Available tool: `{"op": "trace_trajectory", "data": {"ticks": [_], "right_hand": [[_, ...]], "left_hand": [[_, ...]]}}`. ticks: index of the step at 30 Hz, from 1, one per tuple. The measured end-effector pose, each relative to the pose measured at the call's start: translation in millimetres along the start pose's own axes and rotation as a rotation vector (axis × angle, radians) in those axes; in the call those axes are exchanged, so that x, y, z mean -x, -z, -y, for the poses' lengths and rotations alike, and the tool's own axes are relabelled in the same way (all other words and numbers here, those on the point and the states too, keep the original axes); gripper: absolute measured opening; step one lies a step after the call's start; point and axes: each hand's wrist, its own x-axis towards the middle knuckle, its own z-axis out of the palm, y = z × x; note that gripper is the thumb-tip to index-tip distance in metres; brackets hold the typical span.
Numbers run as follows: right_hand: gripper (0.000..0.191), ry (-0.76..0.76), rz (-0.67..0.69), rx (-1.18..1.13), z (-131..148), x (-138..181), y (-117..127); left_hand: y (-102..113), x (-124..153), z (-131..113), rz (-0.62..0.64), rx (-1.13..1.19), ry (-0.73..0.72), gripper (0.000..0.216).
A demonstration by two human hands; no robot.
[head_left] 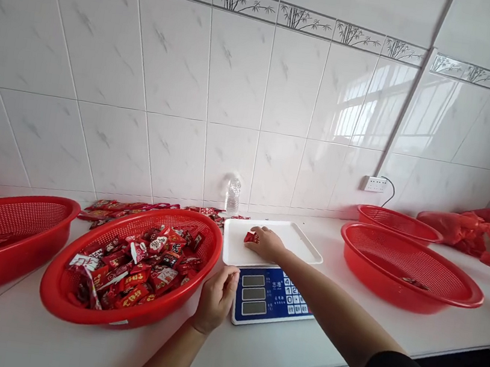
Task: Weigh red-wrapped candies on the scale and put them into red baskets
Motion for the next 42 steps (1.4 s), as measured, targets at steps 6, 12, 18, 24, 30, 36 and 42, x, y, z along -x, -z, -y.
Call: {"op": "trace_trajectory", "data": {"ticks": [6, 12, 18, 24, 30, 36, 42], "right_hand": [[0.036, -0.033, -0.085, 0.02, -11, 7, 7], [0.025, -0.082, -0.264, 0.087, -51, 17, 48], [0.026, -0.295, -0.426, 0.205, -132, 47, 110], [0.03, -0.498, -0.453, 0.305, -205, 101, 137], [0.043, -0.64, -0.457, 0.32, -250, 137, 121], [0.055, -0.443, -0.548, 0.281, -231, 129, 94], [0.029, 0.118, -0.985, 0.082, -118, 138, 22]], "left_hand": [[-1, -1, 1, 0.01, -0.007, -0.018, 0.02], [-1, -4, 5, 0.007, 0.028, -0.041, 0.017], [0, -7, 6, 0.026, 0.022, -0.049, 0.019], [-1, -6, 8, 0.011, 0.011, -0.057, 0.018], [-2, -2, 5, 0.021, 0.027, -0.043, 0.017], [-6, 3, 6, 0.03, 0.007, -0.027, 0.018], [-14, 10, -2, 0.031, -0.031, -0.095, 0.018]]}}
